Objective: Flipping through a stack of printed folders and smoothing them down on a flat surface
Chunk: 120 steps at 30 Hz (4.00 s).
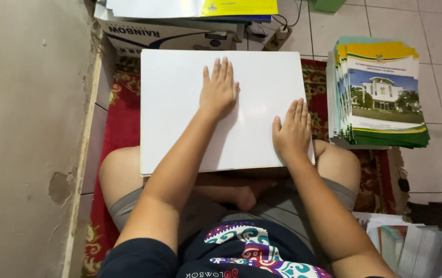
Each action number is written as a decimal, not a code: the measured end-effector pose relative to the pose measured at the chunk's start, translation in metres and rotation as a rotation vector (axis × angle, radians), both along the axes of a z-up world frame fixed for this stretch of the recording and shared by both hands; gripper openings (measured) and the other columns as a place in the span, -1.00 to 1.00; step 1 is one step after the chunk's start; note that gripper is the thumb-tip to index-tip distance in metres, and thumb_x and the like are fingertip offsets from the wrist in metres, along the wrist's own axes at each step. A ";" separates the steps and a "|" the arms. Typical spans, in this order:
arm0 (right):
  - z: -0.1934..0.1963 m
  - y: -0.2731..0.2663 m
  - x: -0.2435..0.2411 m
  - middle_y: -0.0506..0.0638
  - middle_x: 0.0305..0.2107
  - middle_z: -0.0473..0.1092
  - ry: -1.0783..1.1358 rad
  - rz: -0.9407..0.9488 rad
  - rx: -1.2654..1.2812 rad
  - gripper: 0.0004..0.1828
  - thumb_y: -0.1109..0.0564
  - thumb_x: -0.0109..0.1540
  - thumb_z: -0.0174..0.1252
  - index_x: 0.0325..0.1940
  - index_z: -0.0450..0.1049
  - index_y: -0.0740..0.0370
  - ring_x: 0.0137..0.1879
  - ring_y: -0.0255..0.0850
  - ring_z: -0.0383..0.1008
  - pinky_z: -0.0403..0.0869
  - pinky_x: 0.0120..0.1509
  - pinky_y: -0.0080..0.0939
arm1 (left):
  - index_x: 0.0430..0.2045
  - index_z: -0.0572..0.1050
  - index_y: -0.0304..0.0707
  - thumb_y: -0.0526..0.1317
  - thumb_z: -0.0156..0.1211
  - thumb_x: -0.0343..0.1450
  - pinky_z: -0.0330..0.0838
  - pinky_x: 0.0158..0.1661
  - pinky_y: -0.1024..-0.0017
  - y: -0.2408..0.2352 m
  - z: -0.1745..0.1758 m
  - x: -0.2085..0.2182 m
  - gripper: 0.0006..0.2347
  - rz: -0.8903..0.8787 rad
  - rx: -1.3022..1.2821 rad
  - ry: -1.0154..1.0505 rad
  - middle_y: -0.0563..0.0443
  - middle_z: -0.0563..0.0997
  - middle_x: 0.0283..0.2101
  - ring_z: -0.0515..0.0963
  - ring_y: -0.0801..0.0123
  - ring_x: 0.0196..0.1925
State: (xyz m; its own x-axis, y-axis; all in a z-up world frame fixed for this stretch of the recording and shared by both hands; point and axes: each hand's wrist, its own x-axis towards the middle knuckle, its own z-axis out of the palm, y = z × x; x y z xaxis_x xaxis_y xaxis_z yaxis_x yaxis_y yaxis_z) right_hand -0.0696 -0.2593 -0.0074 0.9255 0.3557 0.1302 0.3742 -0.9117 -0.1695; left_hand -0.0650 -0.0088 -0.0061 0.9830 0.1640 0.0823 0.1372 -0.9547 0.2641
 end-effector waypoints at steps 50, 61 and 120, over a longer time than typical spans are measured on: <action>-0.028 0.057 -0.091 0.26 0.54 -0.13 -0.007 0.612 -0.070 -0.23 -0.12 0.40 -0.21 0.58 -0.09 0.37 0.64 0.07 -0.15 -0.08 0.64 0.07 | 0.43 -0.07 -0.53 -0.05 -0.37 0.62 -0.17 0.53 0.04 -0.009 -0.014 -0.044 -0.46 0.130 -0.638 -0.468 -0.36 0.07 0.52 -0.07 -0.12 0.61; -0.053 0.142 0.029 0.29 0.56 -0.27 0.161 0.529 -0.056 -0.18 -0.06 0.35 -0.30 0.63 -0.30 0.27 0.66 0.13 -0.29 -0.16 0.65 0.13 | 0.33 0.19 -0.54 -0.14 -0.27 0.61 -0.02 0.52 0.07 -0.002 -0.042 -0.031 -0.56 0.096 -0.655 -0.602 -0.43 0.27 0.42 0.14 -0.19 0.54; 0.006 0.019 0.015 0.49 0.48 -0.05 0.018 0.043 0.044 -0.22 -0.14 0.38 -0.13 0.59 0.04 0.34 0.63 0.25 -0.15 -0.21 0.64 0.17 | 0.41 0.11 -0.55 0.01 -0.15 0.53 -0.16 0.43 -0.16 -0.018 -0.011 0.005 -0.38 0.073 0.008 -0.087 -0.46 0.08 0.51 -0.03 -0.19 0.58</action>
